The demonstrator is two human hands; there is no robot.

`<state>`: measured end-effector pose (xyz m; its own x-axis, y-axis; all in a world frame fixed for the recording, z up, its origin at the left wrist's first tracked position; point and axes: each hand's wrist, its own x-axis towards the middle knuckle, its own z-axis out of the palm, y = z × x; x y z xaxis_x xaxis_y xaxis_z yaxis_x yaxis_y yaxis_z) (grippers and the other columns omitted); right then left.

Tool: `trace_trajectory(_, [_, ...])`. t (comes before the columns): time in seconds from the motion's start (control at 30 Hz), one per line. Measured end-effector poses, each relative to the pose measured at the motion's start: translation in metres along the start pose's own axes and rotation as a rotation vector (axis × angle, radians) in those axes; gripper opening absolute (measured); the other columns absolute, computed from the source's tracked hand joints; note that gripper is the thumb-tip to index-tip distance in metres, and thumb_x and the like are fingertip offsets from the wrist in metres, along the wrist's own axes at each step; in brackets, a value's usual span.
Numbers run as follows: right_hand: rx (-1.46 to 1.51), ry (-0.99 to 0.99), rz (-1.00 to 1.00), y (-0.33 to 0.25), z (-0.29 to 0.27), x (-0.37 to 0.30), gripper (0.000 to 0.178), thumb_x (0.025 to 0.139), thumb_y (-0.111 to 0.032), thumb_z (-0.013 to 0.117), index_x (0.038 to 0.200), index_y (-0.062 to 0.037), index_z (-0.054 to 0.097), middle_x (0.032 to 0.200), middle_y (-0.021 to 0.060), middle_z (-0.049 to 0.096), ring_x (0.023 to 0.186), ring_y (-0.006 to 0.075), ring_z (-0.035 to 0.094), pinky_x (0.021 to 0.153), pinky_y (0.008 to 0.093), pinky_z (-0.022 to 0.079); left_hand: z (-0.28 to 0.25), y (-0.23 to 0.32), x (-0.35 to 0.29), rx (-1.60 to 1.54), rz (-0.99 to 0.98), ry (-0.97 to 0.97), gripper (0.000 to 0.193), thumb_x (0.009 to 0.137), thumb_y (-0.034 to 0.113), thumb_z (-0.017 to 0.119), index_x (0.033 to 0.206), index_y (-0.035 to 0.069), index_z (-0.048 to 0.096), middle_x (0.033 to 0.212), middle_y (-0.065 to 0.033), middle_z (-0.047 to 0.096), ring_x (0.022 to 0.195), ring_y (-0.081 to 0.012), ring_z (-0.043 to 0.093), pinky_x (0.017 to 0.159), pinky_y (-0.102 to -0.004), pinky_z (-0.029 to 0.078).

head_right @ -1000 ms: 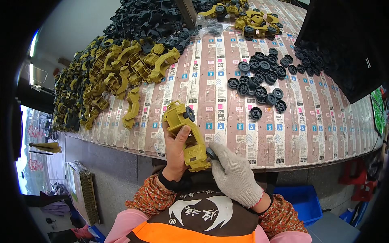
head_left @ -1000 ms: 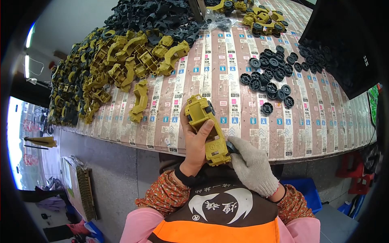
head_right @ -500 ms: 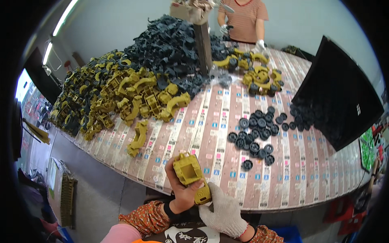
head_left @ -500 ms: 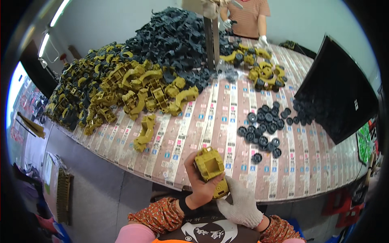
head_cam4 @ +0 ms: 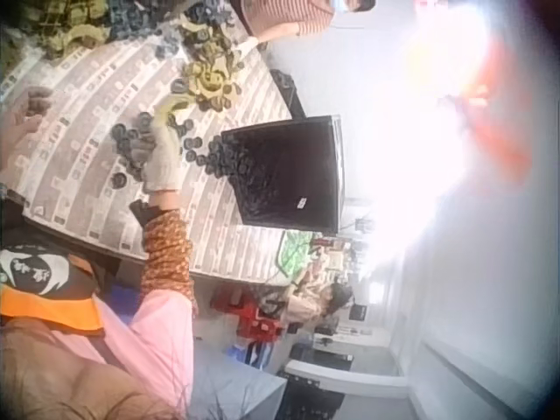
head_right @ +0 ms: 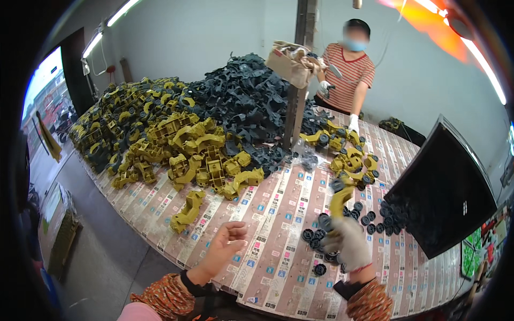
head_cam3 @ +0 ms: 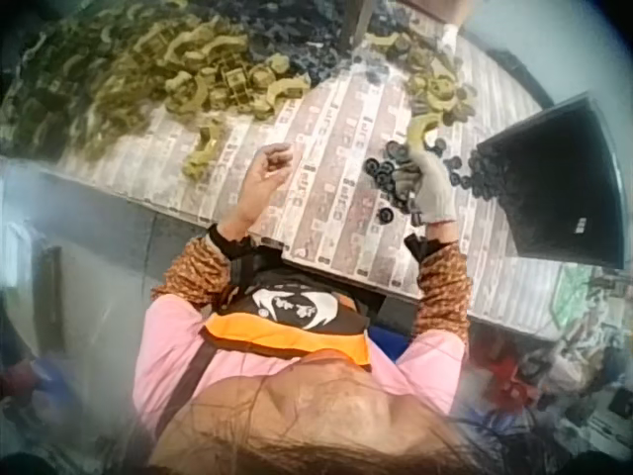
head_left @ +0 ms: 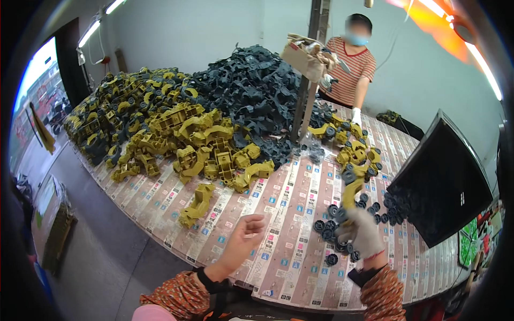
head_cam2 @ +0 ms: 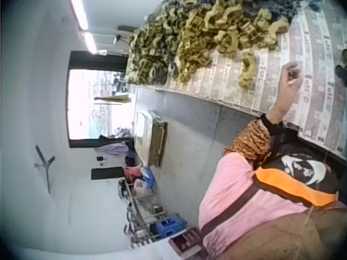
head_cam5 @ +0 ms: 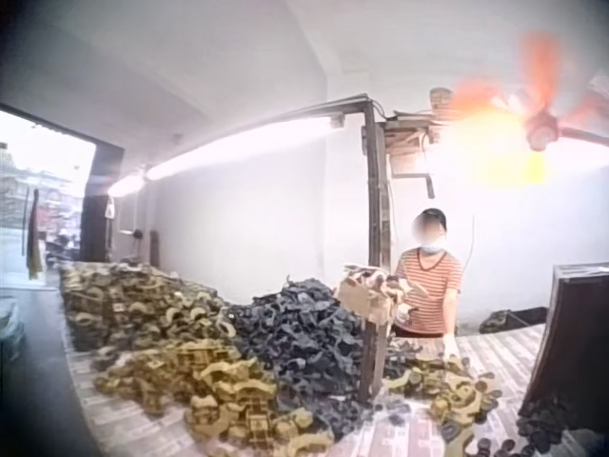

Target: The person sits at a table covered with yellow plastic frames and black wheels. They pick up a yellow frame and a black wheel, then insert the wheel into the frame. This process is repeated for multiple units, with the person handling the parts by hand and placing the assembled items on the table.

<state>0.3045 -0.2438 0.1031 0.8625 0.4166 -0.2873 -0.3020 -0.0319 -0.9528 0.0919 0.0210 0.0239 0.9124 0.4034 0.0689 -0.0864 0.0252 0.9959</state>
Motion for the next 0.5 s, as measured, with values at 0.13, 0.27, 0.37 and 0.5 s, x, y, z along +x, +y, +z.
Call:
trace_trajectory(0.13, [-0.091,0.093,-0.105,-0.030,-0.037,0.102,0.034,0.097,-0.035,0.069,0.110,-0.0038,0.066,0.094,0.0120,0.068,0.063,0.0233,0.068,0.052,0.0338,0.053,-0.059,-0.009,-0.001,0.117,-0.034,0.138,0.039,0.101,0.006,0.065,0.140,0.008,0.057,0.121,-0.0023,0.061,0.107,-0.0106,0.056,0.092,-0.0270,0.049])
trace_trajectory(0.27, [0.091,-0.054,-0.361,-0.062,-0.077,0.187,0.032,0.100,-0.022,0.065,0.124,-0.0014,0.060,0.079,-0.0002,0.054,0.053,0.0114,0.049,0.048,0.0258,0.042,-0.092,0.001,0.011,0.188,0.005,0.186,0.033,0.101,0.006,0.065,0.133,0.006,0.059,0.119,-0.0020,0.061,0.108,-0.0118,0.057,0.096,-0.0283,0.048])
trace_trajectory(0.37, [-0.089,0.176,-0.385,-0.071,-0.039,0.191,0.041,0.097,-0.018,0.064,0.132,0.0023,0.057,0.080,-0.0023,0.052,0.059,0.0085,0.049,0.052,0.0253,0.045,-0.117,0.006,0.023,0.246,0.118,0.190,0.031,0.103,0.007,0.063,0.134,0.007,0.060,0.120,-0.0004,0.060,0.115,-0.0122,0.057,0.097,-0.0299,0.049])
trace_trajectory(0.5, [-0.316,0.077,-0.377,-0.047,0.009,0.135,0.054,0.092,-0.025,0.068,0.136,0.0057,0.060,0.099,0.0062,0.066,0.074,0.0129,0.062,0.064,0.0300,0.053,-0.127,0.019,0.061,0.648,0.151,0.213,0.034,0.099,0.011,0.068,0.132,0.008,0.061,0.122,-0.0079,0.064,0.117,-0.0226,0.061,0.101,-0.0369,0.049])
